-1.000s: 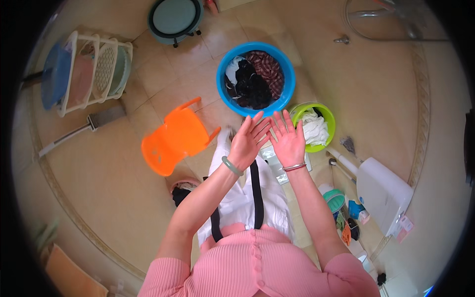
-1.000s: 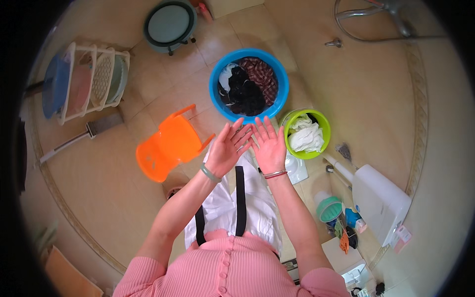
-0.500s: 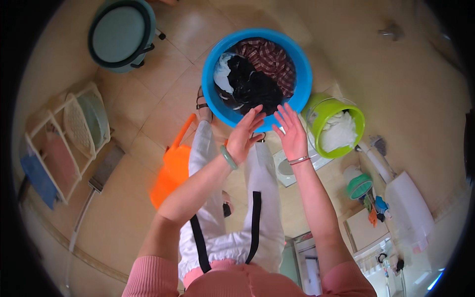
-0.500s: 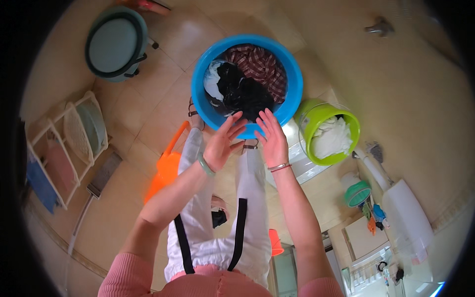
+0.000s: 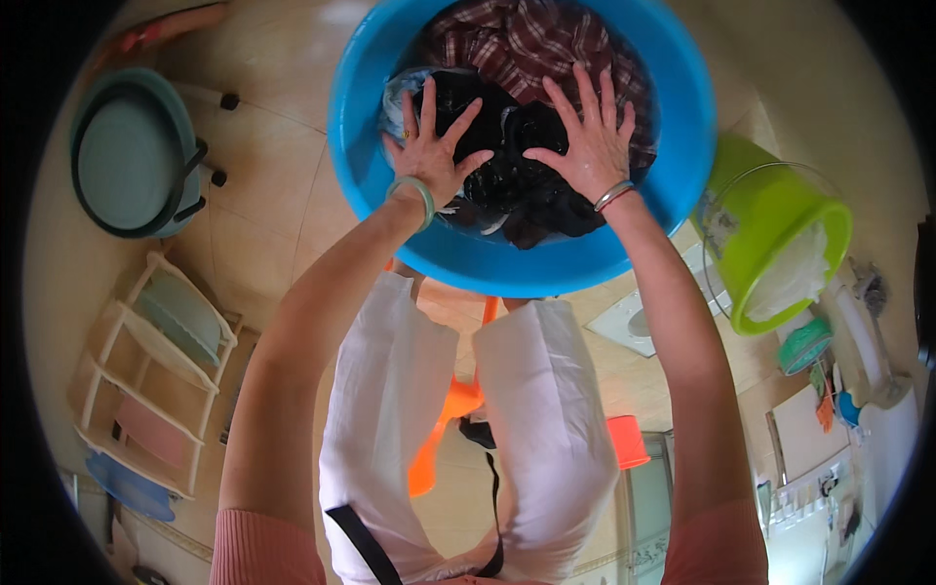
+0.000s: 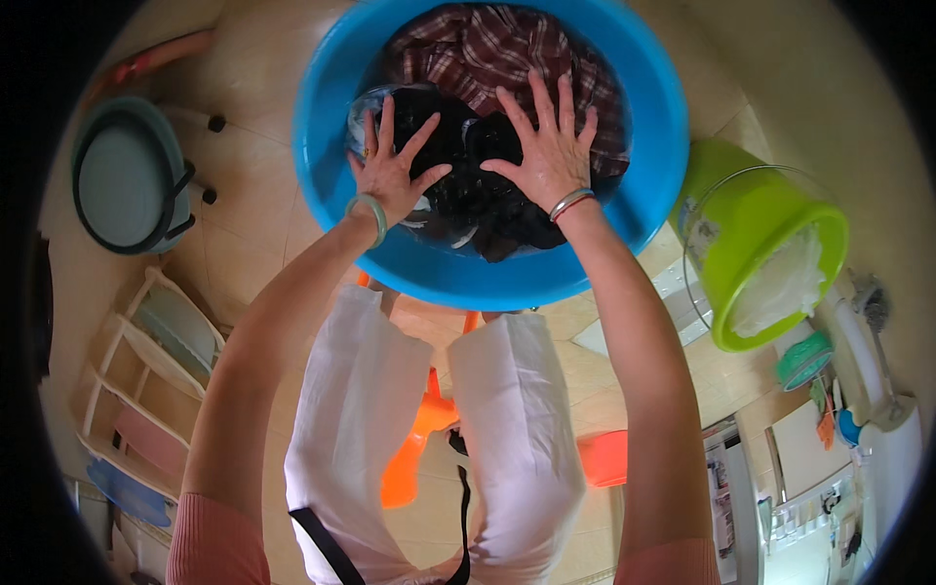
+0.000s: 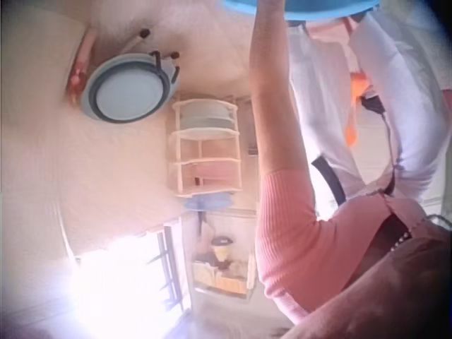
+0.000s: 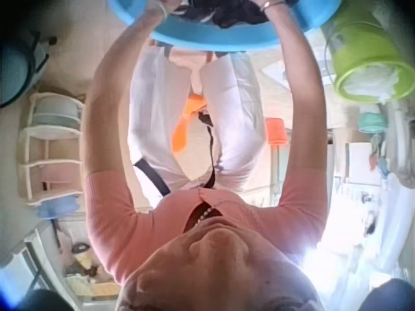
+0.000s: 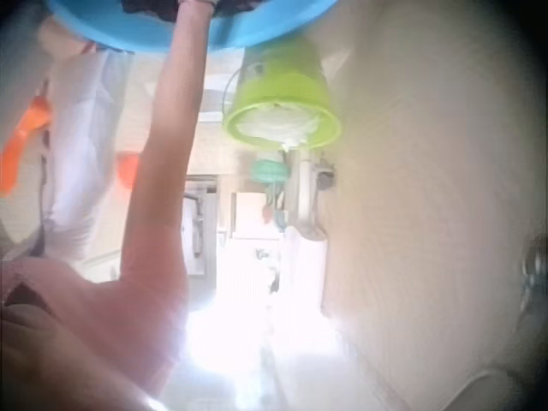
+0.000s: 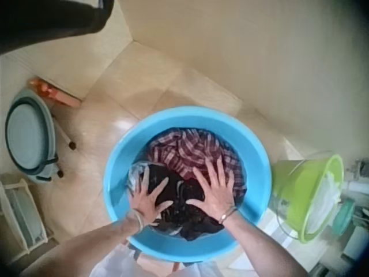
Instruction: The person hand-washes clothes in a blue basin filled with soapy water. They scrub and rinse a white garment and a dark brown garment, repeatedly submerging and wringing them to clean the fabric.
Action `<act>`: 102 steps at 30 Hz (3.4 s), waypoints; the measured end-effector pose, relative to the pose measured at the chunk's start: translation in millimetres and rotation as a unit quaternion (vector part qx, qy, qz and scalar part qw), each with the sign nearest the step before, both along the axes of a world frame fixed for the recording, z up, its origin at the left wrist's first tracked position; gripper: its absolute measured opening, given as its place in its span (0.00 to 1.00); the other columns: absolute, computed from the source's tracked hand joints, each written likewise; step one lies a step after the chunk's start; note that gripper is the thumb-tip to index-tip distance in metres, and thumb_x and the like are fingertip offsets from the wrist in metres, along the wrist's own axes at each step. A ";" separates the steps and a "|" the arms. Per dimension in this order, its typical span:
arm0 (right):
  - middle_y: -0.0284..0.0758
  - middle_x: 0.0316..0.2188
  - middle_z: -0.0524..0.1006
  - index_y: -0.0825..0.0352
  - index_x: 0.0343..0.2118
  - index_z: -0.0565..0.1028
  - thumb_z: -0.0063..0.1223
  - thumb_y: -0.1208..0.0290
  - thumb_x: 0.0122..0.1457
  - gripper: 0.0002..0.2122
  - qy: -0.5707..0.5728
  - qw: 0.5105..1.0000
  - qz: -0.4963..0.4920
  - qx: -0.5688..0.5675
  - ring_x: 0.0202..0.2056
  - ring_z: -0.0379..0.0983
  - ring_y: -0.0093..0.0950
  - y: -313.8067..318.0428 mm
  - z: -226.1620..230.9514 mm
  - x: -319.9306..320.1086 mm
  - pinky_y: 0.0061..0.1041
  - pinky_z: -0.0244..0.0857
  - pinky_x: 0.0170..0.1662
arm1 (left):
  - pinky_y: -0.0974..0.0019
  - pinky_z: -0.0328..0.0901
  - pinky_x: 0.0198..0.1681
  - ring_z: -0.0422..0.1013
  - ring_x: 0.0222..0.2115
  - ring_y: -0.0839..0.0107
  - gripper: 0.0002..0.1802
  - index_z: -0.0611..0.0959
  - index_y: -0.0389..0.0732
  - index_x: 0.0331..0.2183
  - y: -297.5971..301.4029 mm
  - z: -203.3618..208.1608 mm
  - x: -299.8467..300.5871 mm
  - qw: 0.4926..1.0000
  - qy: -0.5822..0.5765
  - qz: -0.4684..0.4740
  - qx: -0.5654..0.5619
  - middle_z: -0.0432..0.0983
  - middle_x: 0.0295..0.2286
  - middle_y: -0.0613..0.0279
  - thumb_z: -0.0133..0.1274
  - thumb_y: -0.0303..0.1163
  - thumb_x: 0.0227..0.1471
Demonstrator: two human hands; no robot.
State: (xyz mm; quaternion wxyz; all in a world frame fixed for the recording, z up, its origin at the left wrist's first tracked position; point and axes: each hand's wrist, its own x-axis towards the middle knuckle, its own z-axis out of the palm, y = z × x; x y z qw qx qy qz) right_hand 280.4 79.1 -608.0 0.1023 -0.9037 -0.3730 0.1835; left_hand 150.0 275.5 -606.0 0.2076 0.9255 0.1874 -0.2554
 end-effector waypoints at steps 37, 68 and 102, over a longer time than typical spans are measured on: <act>0.23 0.16 0.62 0.66 0.22 0.65 0.60 0.79 0.48 0.11 0.249 0.827 -0.371 0.341 0.23 0.56 0.11 -11.6 6.4 6.4 0.16 0.54 0.25 | 0.58 0.64 0.49 0.67 0.46 0.53 0.26 0.80 0.51 0.40 54.5 -30.6 60.5 0.948 -0.114 -0.161 -0.250 0.65 0.43 0.55 0.70 0.30 0.35; 0.41 0.56 0.62 0.56 0.56 0.67 0.60 0.51 0.49 0.31 0.074 0.993 -0.063 -0.069 0.53 0.59 0.48 -47.3 -73.6 -63.7 0.56 0.57 0.49 | 0.47 0.60 0.50 0.65 0.46 0.42 0.22 0.73 0.48 0.50 13.9 -94.6 86.4 0.964 -0.053 -0.231 -0.118 0.67 0.47 0.43 0.43 0.47 0.57; 0.43 0.54 0.69 0.74 0.58 0.63 0.62 0.66 0.51 0.33 0.457 0.797 -0.352 0.179 0.55 0.65 0.33 -84.2 -80.7 20.7 0.29 0.58 0.58 | 0.57 0.42 0.67 0.42 0.65 0.54 0.76 0.46 0.37 0.64 67.3 -67.8 108.1 0.922 0.081 0.110 -0.361 0.45 0.63 0.44 0.72 0.60 0.25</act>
